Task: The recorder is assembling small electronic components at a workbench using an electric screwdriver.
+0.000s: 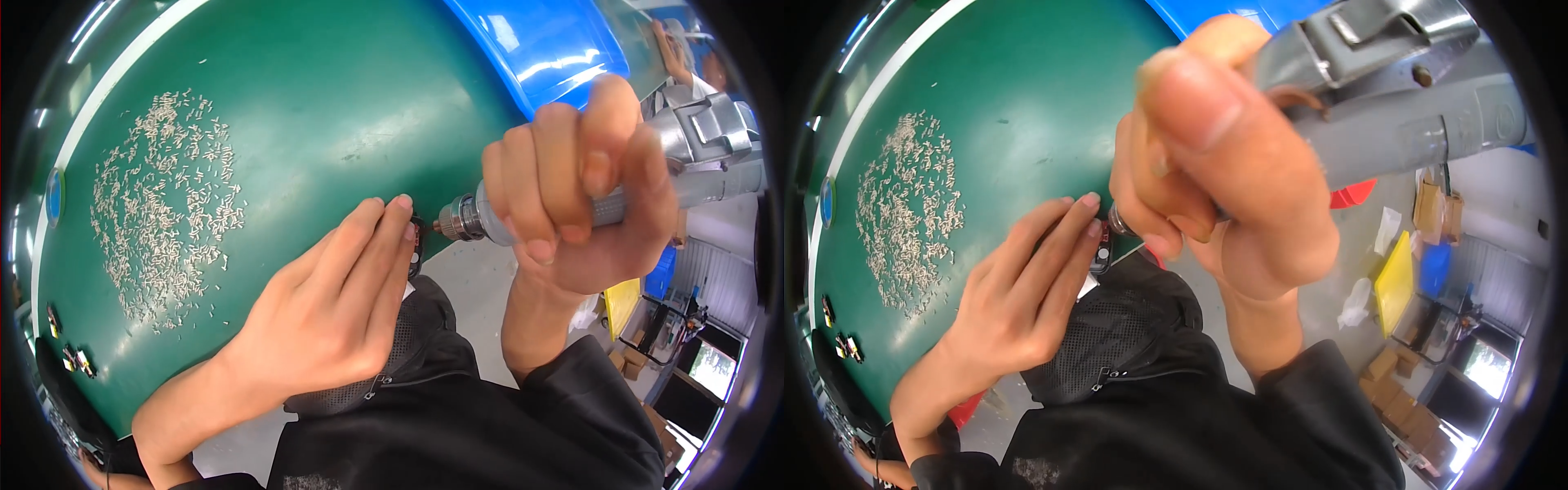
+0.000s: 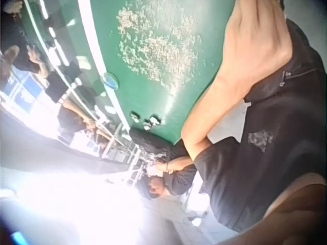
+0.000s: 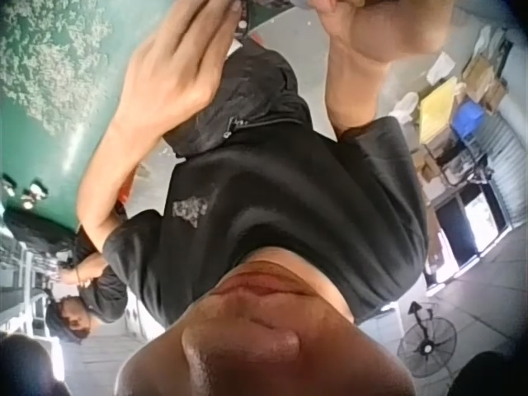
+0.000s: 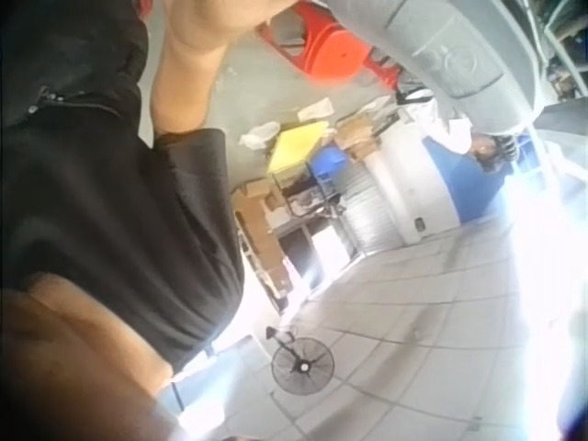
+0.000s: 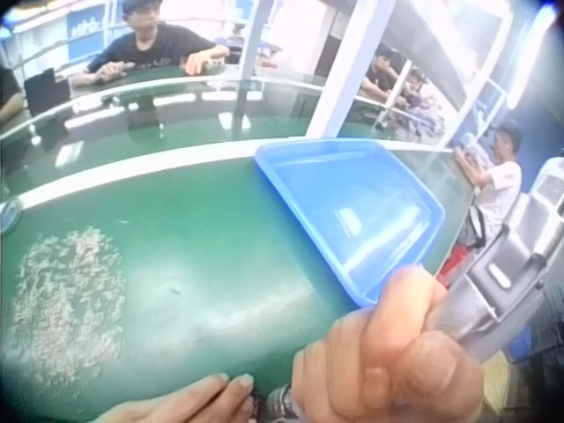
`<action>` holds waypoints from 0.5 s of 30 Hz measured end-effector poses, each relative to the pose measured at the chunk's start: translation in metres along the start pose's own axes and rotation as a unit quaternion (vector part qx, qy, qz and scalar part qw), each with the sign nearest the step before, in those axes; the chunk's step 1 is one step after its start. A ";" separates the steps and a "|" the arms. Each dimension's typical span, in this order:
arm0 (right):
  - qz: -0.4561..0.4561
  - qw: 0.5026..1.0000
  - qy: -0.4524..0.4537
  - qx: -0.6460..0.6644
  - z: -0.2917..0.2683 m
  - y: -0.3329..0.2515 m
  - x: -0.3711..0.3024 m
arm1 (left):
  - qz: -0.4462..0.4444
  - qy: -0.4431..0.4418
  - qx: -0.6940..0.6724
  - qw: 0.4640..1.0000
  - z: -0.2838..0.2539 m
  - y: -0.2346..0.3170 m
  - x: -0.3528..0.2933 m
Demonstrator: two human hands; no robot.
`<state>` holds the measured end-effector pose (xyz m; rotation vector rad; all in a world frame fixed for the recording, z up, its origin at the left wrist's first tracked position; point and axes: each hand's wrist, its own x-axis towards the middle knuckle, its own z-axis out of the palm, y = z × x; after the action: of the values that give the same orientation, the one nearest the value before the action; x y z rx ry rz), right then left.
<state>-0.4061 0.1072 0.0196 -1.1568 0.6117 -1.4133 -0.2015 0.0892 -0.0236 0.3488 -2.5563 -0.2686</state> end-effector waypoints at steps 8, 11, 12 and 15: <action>-0.033 0.999 0.015 -0.004 0.020 0.008 0.006 | 0.016 -0.021 0.048 0.999 -0.009 0.003 -0.004; -0.046 0.999 0.006 0.015 0.025 0.006 -0.002 | 0.015 0.021 0.020 0.999 -0.002 0.012 -0.011; -0.041 0.999 0.003 0.034 0.024 0.009 -0.003 | 0.008 0.034 0.019 0.999 -0.001 0.014 -0.014; 0.000 0.998 -0.026 0.056 0.014 0.008 -0.005 | 0.029 0.050 0.043 0.997 0.004 0.016 -0.026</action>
<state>-0.3904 0.1135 0.0164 -1.1014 0.4902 -1.3944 -0.1856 0.1124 -0.0350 0.3113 -2.4795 -0.1176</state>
